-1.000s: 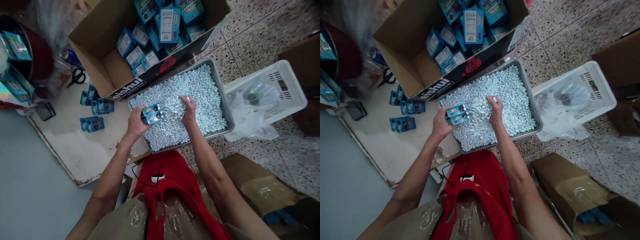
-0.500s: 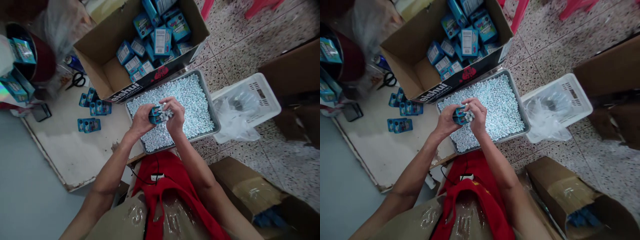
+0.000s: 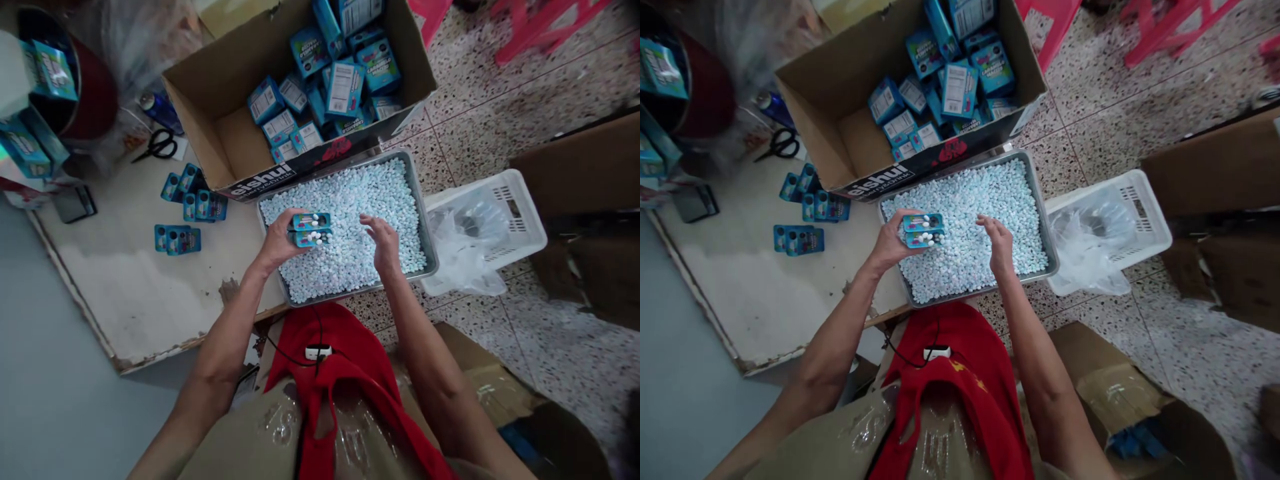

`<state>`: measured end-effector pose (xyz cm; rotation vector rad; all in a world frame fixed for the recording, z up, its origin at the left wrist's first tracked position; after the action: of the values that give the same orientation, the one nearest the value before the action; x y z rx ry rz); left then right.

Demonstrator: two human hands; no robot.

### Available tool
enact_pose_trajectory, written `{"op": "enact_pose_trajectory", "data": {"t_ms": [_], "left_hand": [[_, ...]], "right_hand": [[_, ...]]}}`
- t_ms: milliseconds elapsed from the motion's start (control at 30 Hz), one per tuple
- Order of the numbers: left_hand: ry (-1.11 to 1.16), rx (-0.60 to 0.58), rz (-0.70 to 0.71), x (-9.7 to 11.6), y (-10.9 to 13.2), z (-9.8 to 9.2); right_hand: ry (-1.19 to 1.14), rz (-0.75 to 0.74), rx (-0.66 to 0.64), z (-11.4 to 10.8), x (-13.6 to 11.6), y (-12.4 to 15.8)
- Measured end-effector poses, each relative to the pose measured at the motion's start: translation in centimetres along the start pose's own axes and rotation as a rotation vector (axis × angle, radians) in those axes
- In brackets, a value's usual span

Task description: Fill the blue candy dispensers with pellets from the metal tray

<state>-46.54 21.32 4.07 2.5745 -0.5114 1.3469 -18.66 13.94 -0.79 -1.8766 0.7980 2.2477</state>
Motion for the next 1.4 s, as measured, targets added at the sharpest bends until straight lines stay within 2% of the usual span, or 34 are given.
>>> {"op": "enact_pose_trajectory", "data": {"t_ms": [100, 200, 333, 433, 533, 667, 833, 900, 1000, 1067, 1200, 1400], "left_hand": [[-0.042, 0.028, -0.047, -1.0, 0.6, -2.0], [-0.074, -0.029, -0.048, -1.6, 1.1, -2.7], [0.014, 0.038, -0.086, -3.2, 1.8, -3.1], [0.162, 0.039, -0.12, -4.5, 2.4, -2.3], [0.223, -0.014, -0.095, -4.5, 2.5, -1.3], [0.23, -0.031, -0.072, -4.2, 2.0, -1.4], [0.183, -0.043, -0.102, -4.8, 2.8, -2.5], [0.174, -0.033, -0.144, -5.4, 3.7, -3.0], [0.179, 0.014, -0.172, -6.1, 5.3, -4.0], [0.203, 0.058, -0.169, -6.5, 6.2, -4.6], [0.244, 0.139, -0.174, -7.6, 7.9, -5.9], [0.227, 0.269, -0.278, -11.7, 11.1, -7.7]], "right_hand": [[0.264, -0.18, -0.044, 0.7, -0.3, 0.2], [0.561, -0.312, -0.15, 3.8, 0.6, 0.9], [0.848, -0.34, -0.103, 7.0, 2.7, 0.9], [0.917, -0.336, -0.088, 8.2, 3.5, -0.1], [0.808, -0.296, -0.096, 7.7, 3.5, -1.5], [0.438, -0.217, 0.009, 5.3, 2.2, -2.4], [-0.221, 0.108, 0.129, 3.0, 3.3, -2.2], [-0.459, 0.21, 0.098, 2.8, 3.9, -2.1], [-0.676, 0.345, -0.051, 3.1, 4.1, -2.1], [-0.716, 0.428, -0.126, 3.2, 4.1, -1.8], [-0.623, 0.491, -0.148, 3.0, 3.9, -1.1], [-0.511, 0.527, -0.251, 4.2, 4.0, -0.5]]}}
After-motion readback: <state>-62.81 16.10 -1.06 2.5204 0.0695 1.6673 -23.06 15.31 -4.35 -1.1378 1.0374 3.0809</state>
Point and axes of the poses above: each hand's wrist, its own y-axis away from the middle knuckle, its own z-axis out of the palm, x = y × z, the point moved 9 cm from there along -y, towards the middle knuckle, and after that the axes turned 14 degrees about -y, right-handed, at the moved point
